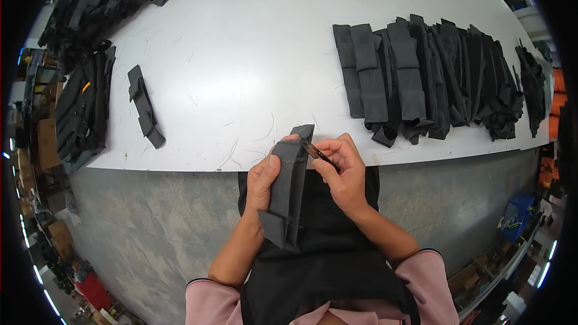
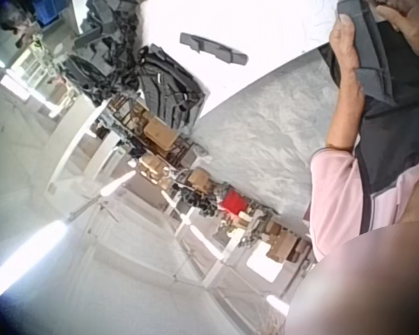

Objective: The person is using a pair of snips or small scissors to trim loose threads and clean the edges of fabric straps or sleeve-like components at a factory workbench.

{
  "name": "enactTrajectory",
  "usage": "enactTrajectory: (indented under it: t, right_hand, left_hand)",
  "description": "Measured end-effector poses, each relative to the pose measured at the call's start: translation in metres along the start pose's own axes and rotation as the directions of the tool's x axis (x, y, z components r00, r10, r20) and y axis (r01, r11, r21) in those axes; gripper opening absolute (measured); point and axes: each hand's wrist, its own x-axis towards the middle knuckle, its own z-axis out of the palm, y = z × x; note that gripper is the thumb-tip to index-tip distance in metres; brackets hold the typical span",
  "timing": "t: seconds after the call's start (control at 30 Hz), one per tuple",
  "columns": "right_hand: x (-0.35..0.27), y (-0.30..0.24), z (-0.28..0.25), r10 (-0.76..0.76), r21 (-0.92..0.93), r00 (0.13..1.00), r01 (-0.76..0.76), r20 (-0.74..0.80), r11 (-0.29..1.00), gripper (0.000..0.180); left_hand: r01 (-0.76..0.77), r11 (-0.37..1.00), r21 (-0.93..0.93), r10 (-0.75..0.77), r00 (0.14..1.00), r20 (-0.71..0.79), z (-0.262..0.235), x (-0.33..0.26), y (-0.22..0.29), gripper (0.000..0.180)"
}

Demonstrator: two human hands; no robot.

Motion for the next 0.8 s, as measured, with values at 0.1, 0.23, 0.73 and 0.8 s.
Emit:
enactTrajectory:
  t: [0.1,0.23,0.73,0.8]
  right_hand:
    - [0.001,0.002,0.003,-0.091,-0.081,0.996,0.089,-0.023,0.993,0.016]
    - [-0.008,0.002,-0.004,0.005,0.029,0.998,-0.003,-0.056,1.0,0.019]
    - [-0.012,-0.015,0.003,-0.444,-0.568,0.688,0.726,0.575,0.388,0.052]
    - [-0.018,-0.027,0.002,-0.337,-0.58,0.72,0.69,0.607,0.432,0.046]
  left_hand:
    - [0.044,0.996,-0.076,-0.044,0.999,-0.005,0.0,-0.002,-0.004,0.049]
    - [0.047,0.995,-0.084,-0.055,0.993,-0.1,0.008,-0.003,0.003,0.049]
    - [0.146,0.976,0.159,-0.123,0.981,-0.148,0.011,0.038,0.028,0.033]
    - [0.165,0.973,0.159,-0.136,0.974,-0.18,0.008,0.039,0.027,0.034]
